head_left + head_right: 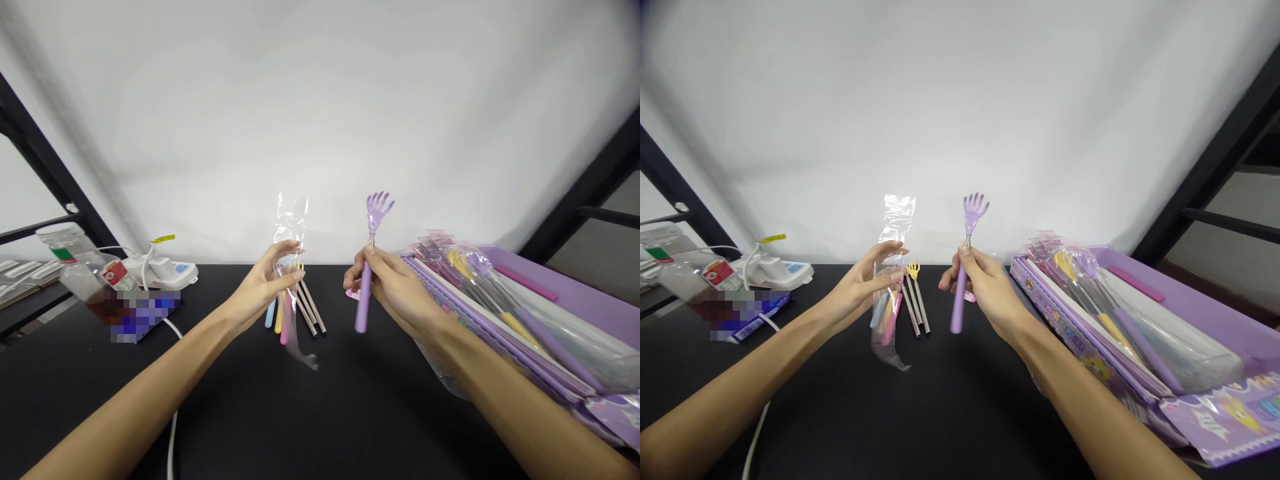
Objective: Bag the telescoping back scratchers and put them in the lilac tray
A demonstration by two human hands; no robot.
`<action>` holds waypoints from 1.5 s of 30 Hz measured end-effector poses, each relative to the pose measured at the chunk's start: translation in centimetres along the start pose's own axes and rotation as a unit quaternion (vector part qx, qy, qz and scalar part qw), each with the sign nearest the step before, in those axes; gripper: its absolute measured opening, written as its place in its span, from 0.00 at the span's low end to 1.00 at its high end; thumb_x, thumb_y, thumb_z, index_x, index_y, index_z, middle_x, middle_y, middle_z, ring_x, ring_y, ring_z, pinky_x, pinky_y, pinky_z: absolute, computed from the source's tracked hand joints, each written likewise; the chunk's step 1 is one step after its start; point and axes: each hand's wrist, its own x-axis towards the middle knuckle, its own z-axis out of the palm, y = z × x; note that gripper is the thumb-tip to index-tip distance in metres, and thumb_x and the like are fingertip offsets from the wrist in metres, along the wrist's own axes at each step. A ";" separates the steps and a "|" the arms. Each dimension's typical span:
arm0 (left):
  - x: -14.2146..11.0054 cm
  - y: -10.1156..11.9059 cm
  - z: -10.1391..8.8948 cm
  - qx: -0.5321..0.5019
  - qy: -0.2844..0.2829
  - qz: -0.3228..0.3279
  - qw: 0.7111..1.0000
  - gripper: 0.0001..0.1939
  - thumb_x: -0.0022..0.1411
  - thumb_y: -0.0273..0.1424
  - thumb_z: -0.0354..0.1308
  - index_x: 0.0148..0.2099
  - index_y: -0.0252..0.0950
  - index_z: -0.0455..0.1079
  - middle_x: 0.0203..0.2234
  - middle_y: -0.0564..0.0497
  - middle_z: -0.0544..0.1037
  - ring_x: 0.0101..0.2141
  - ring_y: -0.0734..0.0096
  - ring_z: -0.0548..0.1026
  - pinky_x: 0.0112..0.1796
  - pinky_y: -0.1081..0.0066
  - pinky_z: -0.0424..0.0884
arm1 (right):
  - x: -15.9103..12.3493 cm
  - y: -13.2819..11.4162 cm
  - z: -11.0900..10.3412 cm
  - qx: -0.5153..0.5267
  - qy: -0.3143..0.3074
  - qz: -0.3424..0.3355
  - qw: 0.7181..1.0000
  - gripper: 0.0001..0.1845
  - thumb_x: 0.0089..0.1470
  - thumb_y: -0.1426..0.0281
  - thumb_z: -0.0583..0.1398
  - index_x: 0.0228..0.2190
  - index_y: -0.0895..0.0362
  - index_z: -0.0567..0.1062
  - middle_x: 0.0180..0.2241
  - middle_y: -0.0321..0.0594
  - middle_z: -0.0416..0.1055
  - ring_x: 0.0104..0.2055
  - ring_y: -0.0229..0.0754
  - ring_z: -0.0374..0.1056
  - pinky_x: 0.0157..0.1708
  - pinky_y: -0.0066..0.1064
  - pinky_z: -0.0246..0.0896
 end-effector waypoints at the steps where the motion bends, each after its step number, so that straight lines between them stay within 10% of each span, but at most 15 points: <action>1: -0.1 0.0 -0.2 -0.004 -0.008 0.003 1.000 0.29 0.54 0.28 0.68 0.57 0.47 0.68 0.63 0.48 0.62 0.47 0.65 0.74 0.45 0.66 0.72 | 0.0 0.0 -0.3 -0.007 -0.006 0.028 1.000 0.23 0.59 0.48 0.56 0.27 0.54 0.65 0.21 0.33 0.67 0.24 0.36 0.64 0.26 0.29 0.59; 7: -0.1 -0.5 0.0 -0.062 0.001 0.044 0.997 0.33 0.54 0.28 0.69 0.61 0.50 0.64 0.64 0.46 0.63 0.53 0.56 0.75 0.56 0.53 0.67 | -0.5 0.3 -0.1 -0.113 -0.051 0.127 0.984 0.23 0.55 0.47 0.60 0.30 0.55 0.70 0.21 0.29 0.60 0.15 0.26 0.40 0.15 0.25 0.32; 12: 0.1 -1.1 0.9 -0.128 0.095 0.064 0.985 0.14 0.54 0.32 0.70 0.38 0.36 0.69 0.50 0.42 0.78 0.57 0.56 0.71 0.61 0.56 0.61 | -1.3 0.9 1.3 -0.128 -0.097 0.089 0.983 0.22 0.44 0.57 0.70 0.33 0.55 0.69 0.25 0.32 0.70 0.22 0.31 0.58 0.21 0.25 0.50; 17: -0.4 -1.6 1.1 -0.075 0.045 0.039 0.995 0.24 0.56 0.36 0.69 0.53 0.41 0.66 0.53 0.42 0.76 0.50 0.57 0.77 0.53 0.56 0.72 | -0.7 1.9 0.9 -0.115 -0.021 0.043 0.992 0.23 0.42 0.58 0.71 0.29 0.55 0.65 0.24 0.32 0.70 0.28 0.37 0.66 0.29 0.29 0.58; 21: -0.7 -2.0 1.2 0.035 -0.005 -0.006 0.999 0.26 0.54 0.35 0.69 0.54 0.39 0.68 0.37 0.47 0.81 0.39 0.62 0.81 0.45 0.62 0.76 | -0.2 1.8 -0.1 -0.169 -0.011 0.041 0.985 0.22 0.43 0.56 0.70 0.29 0.54 0.68 0.24 0.33 0.69 0.27 0.38 0.65 0.27 0.30 0.58; 29: -0.1 -2.2 0.0 0.065 0.046 0.013 0.997 0.19 0.53 0.35 0.69 0.47 0.36 0.77 0.48 0.44 0.79 0.48 0.60 0.77 0.51 0.62 0.72 | -1.2 -1.4 -1.8 -0.332 -0.065 -0.019 0.941 0.21 0.57 0.56 0.61 0.49 0.51 0.74 0.39 0.42 0.76 0.35 0.44 0.70 0.34 0.36 0.65; 37: 0.7 -2.9 -1.5 0.058 0.181 0.033 0.981 0.19 0.50 0.37 0.72 0.42 0.32 0.79 0.34 0.45 0.84 0.37 0.60 0.82 0.44 0.61 0.78 | -1.8 0.6 -3.4 -0.278 -0.153 0.035 0.948 0.16 0.58 0.58 0.61 0.43 0.54 0.75 0.26 0.39 0.73 0.26 0.42 0.71 0.22 0.31 0.67; 45: 0.5 -2.6 -1.7 0.040 0.180 0.035 0.982 0.23 0.50 0.39 0.72 0.45 0.31 0.77 0.30 0.46 0.83 0.34 0.61 0.82 0.43 0.62 0.79 | -1.8 1.7 -2.7 -0.350 -0.104 -0.017 0.931 0.13 0.60 0.60 0.59 0.39 0.54 0.78 0.27 0.37 0.73 0.21 0.36 0.67 0.23 0.30 0.63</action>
